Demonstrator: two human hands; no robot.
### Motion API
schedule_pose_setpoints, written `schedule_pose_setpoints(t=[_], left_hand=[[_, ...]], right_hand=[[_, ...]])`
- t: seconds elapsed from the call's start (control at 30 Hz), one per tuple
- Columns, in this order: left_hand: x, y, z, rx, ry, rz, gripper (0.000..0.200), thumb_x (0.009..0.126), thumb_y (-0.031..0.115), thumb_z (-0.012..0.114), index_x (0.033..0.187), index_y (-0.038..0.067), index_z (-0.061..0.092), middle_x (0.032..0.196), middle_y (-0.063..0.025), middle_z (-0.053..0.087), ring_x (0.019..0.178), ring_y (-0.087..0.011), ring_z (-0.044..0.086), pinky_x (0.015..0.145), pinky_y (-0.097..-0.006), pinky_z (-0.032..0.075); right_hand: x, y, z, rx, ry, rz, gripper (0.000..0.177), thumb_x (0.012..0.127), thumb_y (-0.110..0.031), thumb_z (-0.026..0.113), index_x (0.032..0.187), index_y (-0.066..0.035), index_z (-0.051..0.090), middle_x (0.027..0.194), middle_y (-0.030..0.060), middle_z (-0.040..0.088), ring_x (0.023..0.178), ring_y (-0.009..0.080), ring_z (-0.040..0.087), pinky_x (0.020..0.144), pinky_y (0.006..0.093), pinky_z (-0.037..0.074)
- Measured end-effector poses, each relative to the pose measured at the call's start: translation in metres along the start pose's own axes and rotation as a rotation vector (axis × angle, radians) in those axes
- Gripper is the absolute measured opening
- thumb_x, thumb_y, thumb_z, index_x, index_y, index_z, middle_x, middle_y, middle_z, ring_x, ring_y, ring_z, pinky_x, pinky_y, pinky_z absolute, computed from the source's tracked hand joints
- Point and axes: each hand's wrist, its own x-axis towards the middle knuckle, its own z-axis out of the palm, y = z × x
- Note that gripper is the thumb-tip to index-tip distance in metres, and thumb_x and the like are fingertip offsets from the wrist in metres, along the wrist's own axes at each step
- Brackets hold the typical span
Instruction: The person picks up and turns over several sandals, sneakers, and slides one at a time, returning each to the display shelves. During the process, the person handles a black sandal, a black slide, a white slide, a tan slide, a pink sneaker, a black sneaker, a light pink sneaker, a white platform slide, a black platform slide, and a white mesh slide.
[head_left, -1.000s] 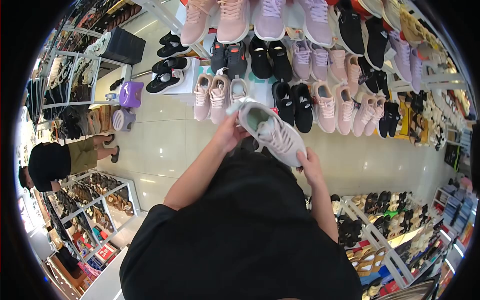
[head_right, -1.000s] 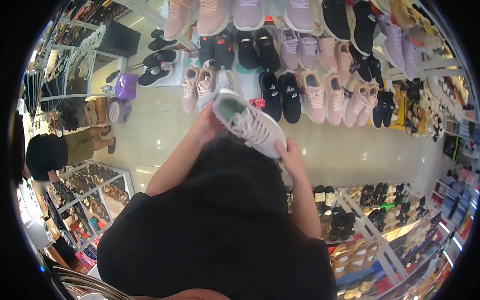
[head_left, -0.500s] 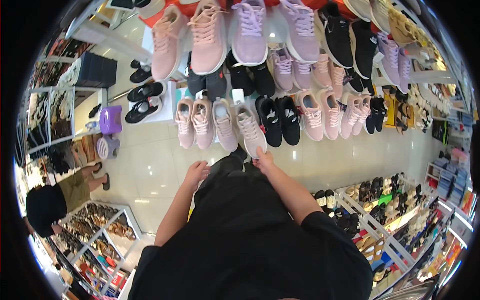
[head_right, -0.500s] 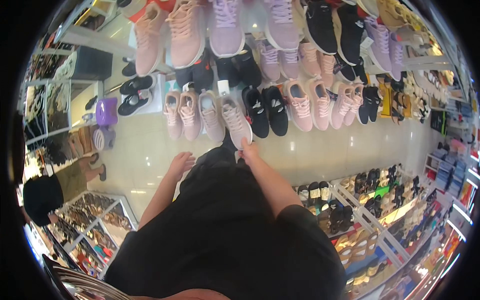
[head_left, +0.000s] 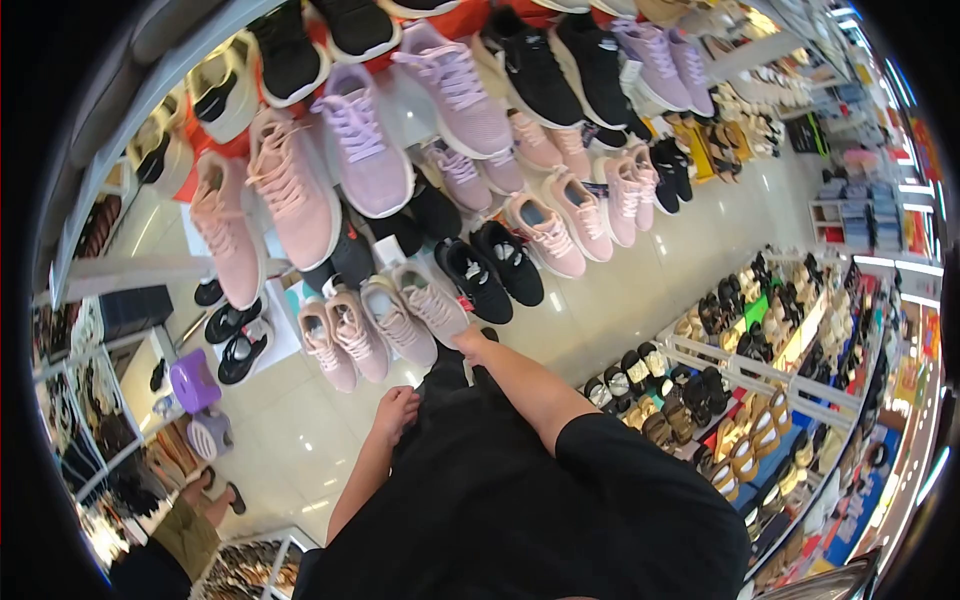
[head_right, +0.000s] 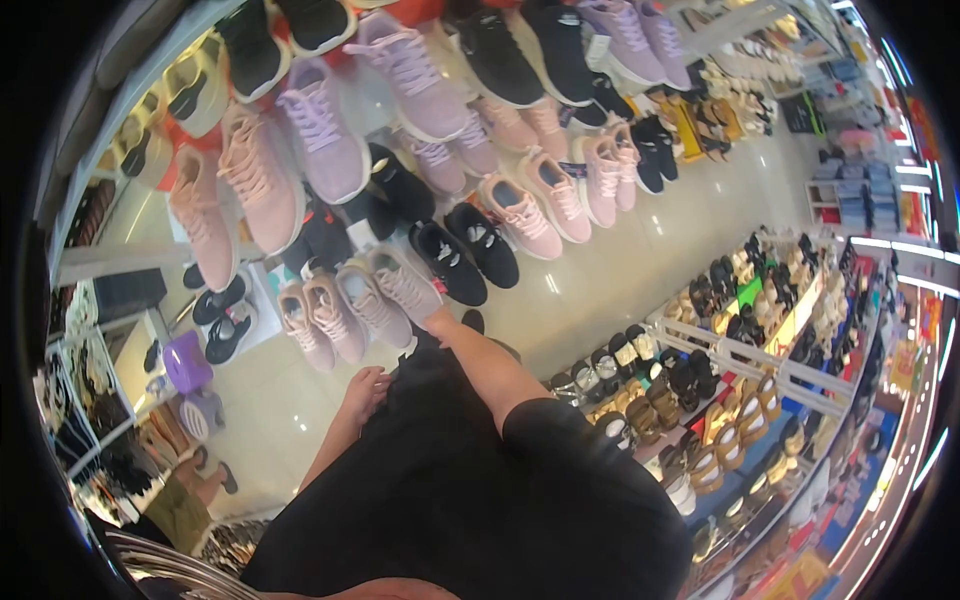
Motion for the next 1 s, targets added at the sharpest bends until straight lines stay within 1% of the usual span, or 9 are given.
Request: schedule_pose_setpoints(t=[0.1, 0.13, 0.3, 0.5, 0.57, 0.63, 0.77, 0.83, 1.0], left_hand=[[0.007, 0.004, 0.0, 0.061, 0.005, 0.032, 0.034, 0.083, 0.028, 0.05, 0.108, 0.005, 0.046, 0.099, -0.0114, 0.054, 0.083, -0.0202, 0.054, 0.07, -0.0296, 0.044], [0.008, 0.005, 0.002, 0.059, 0.022, 0.047, 0.034, 0.083, 0.029, 0.051, 0.106, 0.005, 0.047, 0.098, -0.0109, 0.054, 0.082, -0.0195, 0.054, 0.07, -0.0293, 0.044], [0.011, 0.006, 0.011, 0.103, 0.114, 0.115, 0.032, 0.083, 0.03, 0.05, 0.103, 0.004, 0.047, 0.094, -0.0097, 0.055, 0.077, -0.0179, 0.055, 0.067, -0.0291, 0.044], [0.021, -0.012, 0.054, 0.218, 0.244, 0.143, 0.032, 0.08, 0.03, 0.054, 0.099, 0.004, 0.048, 0.088, -0.0084, 0.055, 0.072, -0.0179, 0.055, 0.062, -0.0295, 0.044], [0.032, -0.031, 0.072, 0.286, 0.327, 0.167, 0.031, 0.079, 0.029, 0.054, 0.095, 0.003, 0.051, 0.082, -0.0084, 0.056, 0.068, -0.017, 0.055, 0.058, -0.0297, 0.044], [0.049, -0.053, 0.085, 0.49, 0.42, 0.189, 0.03, 0.076, 0.029, 0.055, 0.091, 0.002, 0.054, 0.078, -0.01, 0.057, 0.067, -0.0185, 0.056, 0.057, -0.032, 0.045], [0.061, -0.065, 0.141, 0.859, 0.513, 0.225, 0.031, 0.072, 0.029, 0.056, 0.086, 0.002, 0.058, 0.076, -0.0145, 0.06, 0.072, -0.0242, 0.059, 0.061, -0.0362, 0.046], [0.056, -0.059, 0.178, 1.019, 0.461, 0.303, 0.032, 0.072, 0.03, 0.056, 0.088, 0.002, 0.058, 0.08, -0.0153, 0.061, 0.077, -0.0275, 0.059, 0.066, -0.0374, 0.046], [0.068, -0.028, 0.259, 1.191, 0.396, 0.48, 0.031, 0.071, 0.03, 0.055, 0.085, 0.002, 0.06, 0.083, -0.0171, 0.061, 0.081, -0.0305, 0.059, 0.072, -0.0379, 0.045]], right_hand=[[-0.011, 0.005, -0.019, 0.016, -0.156, -0.142, 0.063, 0.082, -0.026, 0.05, 0.131, -0.014, 0.012, 0.124, 0.02, 0.035, 0.099, 0.039, 0.048, 0.082, 0.052, 0.04], [-0.031, 0.006, -0.027, -0.039, -0.1, -0.184, 0.047, 0.083, -0.025, 0.048, 0.125, -0.011, 0.032, 0.118, 0.0194, 0.044, 0.092, 0.0349, 0.053, 0.081, 0.0458, 0.042], [-0.007, 0.068, -0.103, -0.799, 0.128, -0.647, 0.026, 0.076, -0.024, 0.051, 0.086, -0.002, 0.06, 0.086, 0.0192, 0.059, 0.085, 0.0323, 0.056, 0.074, 0.0386, 0.045], [0.008, 0.143, -0.238, -0.659, 0.474, -0.685, 0.024, 0.072, -0.021, 0.05, 0.077, 0.0, 0.06, 0.076, 0.0187, 0.06, 0.072, 0.032, 0.058, 0.066, 0.0388, 0.046], [0.01, 0.164, -0.287, -0.477, 0.416, -0.651, 0.021, 0.071, -0.018, 0.05, 0.074, 0.001, 0.06, 0.067, 0.0167, 0.059, 0.063, 0.0277, 0.058, 0.061, 0.0367, 0.046], [0.032, 0.195, -0.336, -0.238, 0.441, -0.683, 0.02, 0.071, -0.016, 0.05, 0.068, 0.001, 0.059, 0.06, 0.0135, 0.058, 0.056, 0.0225, 0.057, 0.056, 0.0353, 0.045], [0.053, 0.265, -0.441, -0.278, 0.667, -0.586, 0.02, 0.071, -0.017, 0.051, 0.065, 0.001, 0.057, 0.058, 0.0095, 0.057, 0.052, 0.0177, 0.055, 0.048, 0.0317, 0.043], [0.095, 0.324, -0.489, -0.199, 0.719, -0.43, 0.016, 0.07, -0.014, 0.052, 0.065, 0.001, 0.056, 0.056, 0.009, 0.055, 0.048, 0.0174, 0.054, 0.042, 0.0299, 0.041], [0.091, 0.409, -0.537, -0.077, 0.69, -0.533, 0.007, 0.07, -0.007, 0.053, 0.065, -0.002, 0.052, 0.053, 0.0082, 0.051, 0.044, 0.0184, 0.051, 0.037, 0.0289, 0.038]])
